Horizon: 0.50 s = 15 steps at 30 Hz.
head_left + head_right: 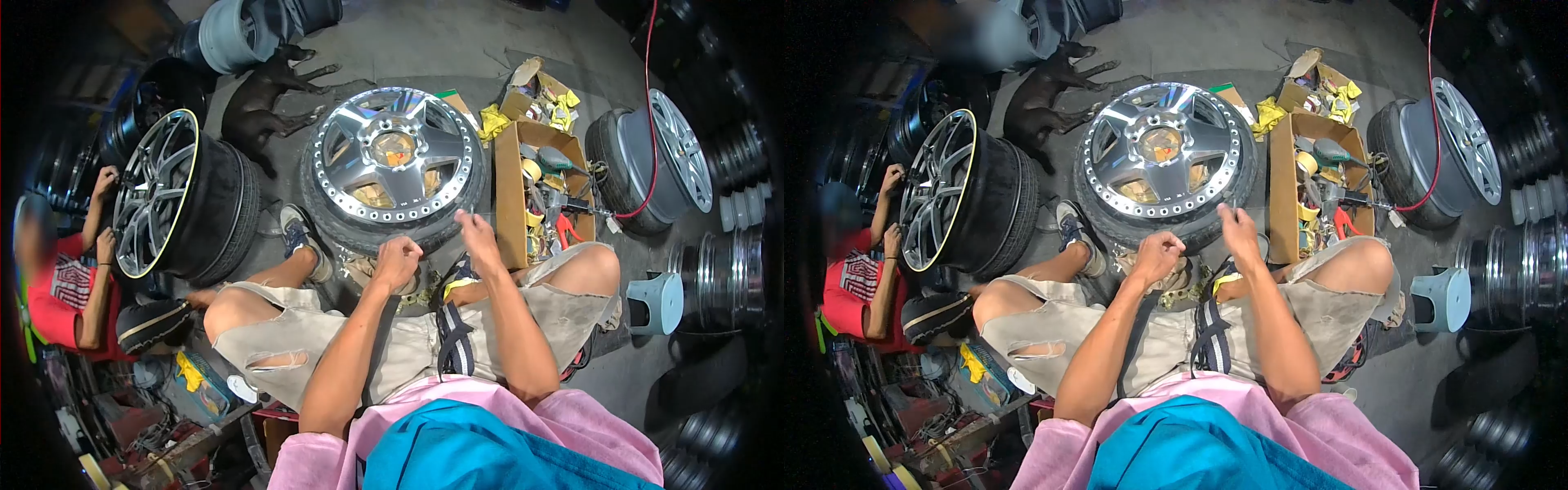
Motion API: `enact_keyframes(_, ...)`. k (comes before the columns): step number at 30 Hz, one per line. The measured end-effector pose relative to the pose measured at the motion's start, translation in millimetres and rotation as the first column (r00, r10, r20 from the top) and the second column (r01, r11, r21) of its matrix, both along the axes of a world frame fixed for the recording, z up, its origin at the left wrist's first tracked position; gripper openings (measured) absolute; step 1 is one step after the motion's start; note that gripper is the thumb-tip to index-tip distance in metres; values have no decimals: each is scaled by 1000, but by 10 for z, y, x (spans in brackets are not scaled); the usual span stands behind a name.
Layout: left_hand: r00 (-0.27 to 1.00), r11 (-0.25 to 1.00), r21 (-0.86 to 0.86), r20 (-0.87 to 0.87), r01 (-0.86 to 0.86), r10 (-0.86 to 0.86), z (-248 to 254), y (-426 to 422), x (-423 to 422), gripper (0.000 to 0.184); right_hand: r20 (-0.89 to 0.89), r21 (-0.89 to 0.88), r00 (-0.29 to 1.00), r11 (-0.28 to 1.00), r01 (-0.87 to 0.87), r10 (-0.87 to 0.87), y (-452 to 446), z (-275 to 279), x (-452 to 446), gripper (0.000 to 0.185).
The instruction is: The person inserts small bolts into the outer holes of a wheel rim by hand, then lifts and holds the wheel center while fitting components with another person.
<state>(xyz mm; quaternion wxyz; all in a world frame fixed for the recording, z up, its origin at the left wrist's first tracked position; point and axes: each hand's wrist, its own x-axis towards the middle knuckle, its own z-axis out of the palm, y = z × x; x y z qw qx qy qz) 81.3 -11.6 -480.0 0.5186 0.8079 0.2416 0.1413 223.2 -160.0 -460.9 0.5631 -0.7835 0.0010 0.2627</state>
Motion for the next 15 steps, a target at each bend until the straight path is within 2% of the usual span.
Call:
enact_keyframes(1,994,998,2,-89,56,-56,160,15,12,12,-133,110,990,992,54,-39,-20,50,43,39)
enact_keyframes(2,978,994,-1,-179,113,-111,289,14,17,12,-129,119,991,991,55,-40,-46,92,66,39)
enact_keyframes(4,972,990,-11,-190,140,-140,342,1,-2,14,-195,196,978,974,114,-76,-95,333,70,41)
enact_keyframes(6,965,986,-13,-203,167,-166,464,-15,-23,16,-145,236,988,968,83,-50,-96,353,91,43)
enact_keyframes(8,927,967,-183,-296,180,-229,632,-50,-60,23,-42,277,999,960,37,-26,-44,401,92,40)
enact_keyframes(9,916,976,-129,-342,175,-209,720,-83,-68,33,-39,294,999,955,38,-27,-26,443,70,40)
enact_keyframes(10,917,978,-111,-342,178,-206,754,-104,-81,33,21,297,1000,955,9,-16,-9,487,47,36)
enact_keyframes(12,957,971,154,-254,182,-139,792,-109,-87,35,91,315,996,949,-17,-12,29,580,24,33)
enact_keyframes(14,971,985,113,-212,133,-107,811,-48,-54,33,155,367,985,930,14,-76,56,672,18,28)
enact_keyframes(15,978,965,202,-153,168,-138,835,-2,-35,30,163,373,984,928,11,-77,54,727,11,28)
